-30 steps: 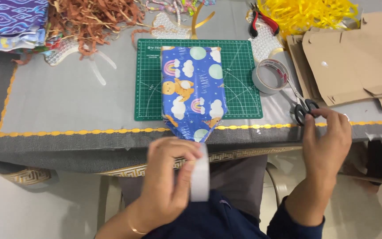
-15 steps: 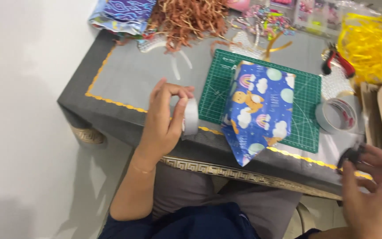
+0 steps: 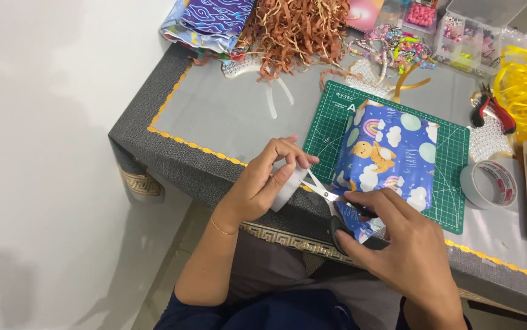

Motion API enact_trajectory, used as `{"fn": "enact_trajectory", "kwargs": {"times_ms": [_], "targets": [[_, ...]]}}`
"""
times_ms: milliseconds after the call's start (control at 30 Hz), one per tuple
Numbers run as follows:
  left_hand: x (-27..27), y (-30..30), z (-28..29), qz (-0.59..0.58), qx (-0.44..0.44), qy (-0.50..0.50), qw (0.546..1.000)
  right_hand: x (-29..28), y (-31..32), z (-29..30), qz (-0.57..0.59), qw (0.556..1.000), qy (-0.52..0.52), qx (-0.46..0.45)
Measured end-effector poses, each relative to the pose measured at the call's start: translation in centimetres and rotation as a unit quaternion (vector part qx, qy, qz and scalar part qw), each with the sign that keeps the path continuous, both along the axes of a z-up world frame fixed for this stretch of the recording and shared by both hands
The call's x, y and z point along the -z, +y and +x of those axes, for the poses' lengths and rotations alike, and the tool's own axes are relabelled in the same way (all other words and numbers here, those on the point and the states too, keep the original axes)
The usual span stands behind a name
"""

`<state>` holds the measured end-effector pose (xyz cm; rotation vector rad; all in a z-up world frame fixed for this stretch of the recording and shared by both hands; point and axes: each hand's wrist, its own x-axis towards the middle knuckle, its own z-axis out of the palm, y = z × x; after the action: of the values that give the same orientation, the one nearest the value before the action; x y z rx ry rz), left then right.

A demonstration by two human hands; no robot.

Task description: The person wraps a small box with patterned paper, folds the edges, and secures them with clear tape. They then tie a yellow ribbon around the wrapped gift and place it on the table.

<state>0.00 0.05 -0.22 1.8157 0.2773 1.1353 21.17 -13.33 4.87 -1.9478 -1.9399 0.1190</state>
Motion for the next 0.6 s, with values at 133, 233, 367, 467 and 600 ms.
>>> {"fn": "enact_trajectory", "kwargs": {"times_ms": [133,233,367,467,600], "targets": [[0.19,-0.02,-0.09,-0.009,0.009,-0.003,1.0,-0.42,0.41,0.14,-0.007,0.999,0.025,-0.027],[0.41,0.01,0.0,0.007,0.012,-0.006,1.0,-0.53,0.62,0.06,0.004,0.999,0.021,-0.033],[0.5,-0.06,0.09,0.019,0.01,-0.004,1.0,-0.4,0.81,0.2,0.023,0.998,0.013,-0.052],[0.34,-0.13,0.09,0.023,0.008,0.002,1.0,-0.48,0.87,0.23,0.028,0.998,0.011,-0.059],[0.41,-0.11,0.2,0.024,0.007,-0.003,1.0,-0.41,0.83,0.41,0.041,0.997,0.002,-0.072]]}}
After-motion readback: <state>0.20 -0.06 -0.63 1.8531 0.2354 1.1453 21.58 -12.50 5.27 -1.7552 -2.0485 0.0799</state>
